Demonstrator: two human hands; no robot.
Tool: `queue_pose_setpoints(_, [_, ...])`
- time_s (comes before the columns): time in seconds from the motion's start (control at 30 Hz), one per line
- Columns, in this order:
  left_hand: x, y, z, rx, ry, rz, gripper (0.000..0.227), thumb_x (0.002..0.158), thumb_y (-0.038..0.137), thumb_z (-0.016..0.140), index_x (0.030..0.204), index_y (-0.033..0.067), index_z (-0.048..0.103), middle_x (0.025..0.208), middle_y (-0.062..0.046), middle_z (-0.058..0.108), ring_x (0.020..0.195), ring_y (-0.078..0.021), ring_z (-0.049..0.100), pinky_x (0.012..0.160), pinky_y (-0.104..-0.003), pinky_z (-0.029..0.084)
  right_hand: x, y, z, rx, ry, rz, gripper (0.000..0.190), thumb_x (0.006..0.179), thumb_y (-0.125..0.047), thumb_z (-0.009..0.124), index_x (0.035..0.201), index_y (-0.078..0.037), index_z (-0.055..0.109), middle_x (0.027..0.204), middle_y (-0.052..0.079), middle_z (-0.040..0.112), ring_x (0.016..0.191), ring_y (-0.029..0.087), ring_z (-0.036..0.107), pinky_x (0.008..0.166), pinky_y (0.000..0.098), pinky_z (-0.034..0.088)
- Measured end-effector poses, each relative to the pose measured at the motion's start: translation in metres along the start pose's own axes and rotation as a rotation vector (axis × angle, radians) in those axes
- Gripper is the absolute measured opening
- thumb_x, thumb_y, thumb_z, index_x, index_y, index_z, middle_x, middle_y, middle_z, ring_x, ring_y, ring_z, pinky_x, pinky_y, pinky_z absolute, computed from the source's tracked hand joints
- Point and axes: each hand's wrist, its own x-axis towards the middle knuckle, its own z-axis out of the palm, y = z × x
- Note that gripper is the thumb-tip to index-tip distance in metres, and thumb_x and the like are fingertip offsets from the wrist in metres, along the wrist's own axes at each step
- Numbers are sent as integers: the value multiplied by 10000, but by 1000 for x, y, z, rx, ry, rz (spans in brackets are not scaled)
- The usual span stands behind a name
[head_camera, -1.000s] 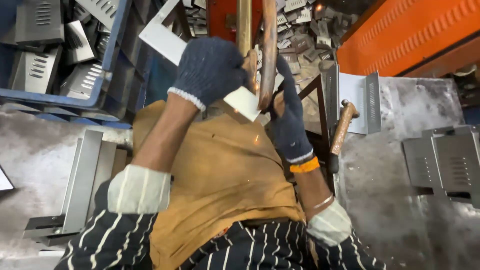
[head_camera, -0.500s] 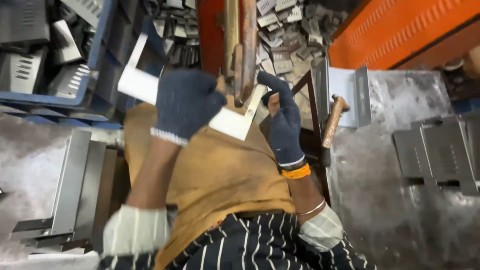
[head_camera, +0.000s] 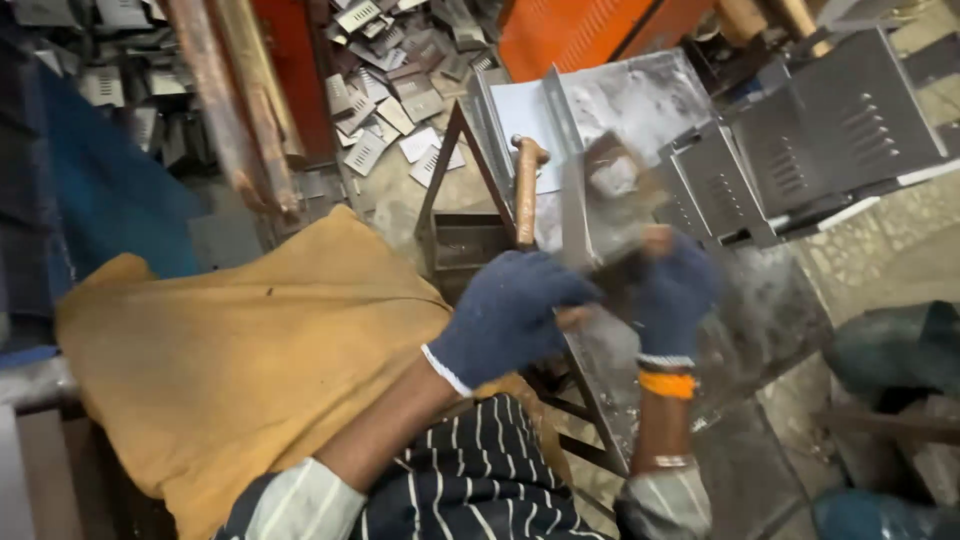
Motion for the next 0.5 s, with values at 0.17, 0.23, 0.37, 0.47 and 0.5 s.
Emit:
queue_pose_setpoints(0.17, [-26, -32, -3, 54, -190, -314, 173, 851, 168, 761, 1020, 138, 745, 899, -92, 730, 851, -286, 697, 749, -407, 537, -5, 14, 76, -115, -236, -135, 328, 782, -243, 806, 1005, -41, 676, 982, 187, 678, 920, 415, 642, 775, 503, 500])
queue_pose_setpoints(0.23, [-38, -37, -21, 36, -177, -430, 249, 825, 116, 746, 1073, 133, 756, 936, -110, 741, 888, -292, 714, 753, -399, 567, -20, 36, 105, -117, -241, -67, 285, 794, -224, 799, 996, -63, 681, 996, 176, 682, 970, 406, 648, 803, 499, 506])
queue_pose_setpoints(0.37, [-75, -50, -71, -31, 40, -592, 486, 765, -54, 586, 1208, 97, 720, 1134, -107, 756, 1045, -276, 751, 876, -374, 598, -22, 23, 118, -196, -186, -198, 367, 725, -161, 774, 1081, -97, 715, 1028, 142, 710, 982, 367, 661, 857, 484, 522])
queue_pose_setpoints(0.47, [-121, -47, -121, 249, 298, -676, 507, 747, -46, 619, 1230, 80, 709, 1185, -126, 743, 1105, -307, 717, 933, -397, 554, -18, -48, 110, -117, -137, -269, 442, 710, -166, 804, 1130, -61, 714, 1031, 156, 707, 966, 365, 653, 851, 483, 518])
queue_pose_setpoints(0.5, [-140, -42, -136, 498, 433, -710, 484, 753, -11, 674, 1226, 84, 717, 1191, -135, 740, 1122, -324, 693, 963, -415, 520, -20, -74, 105, -38, -182, -215, 395, 768, -153, 813, 1140, -61, 721, 1015, 156, 704, 954, 363, 651, 837, 478, 514])
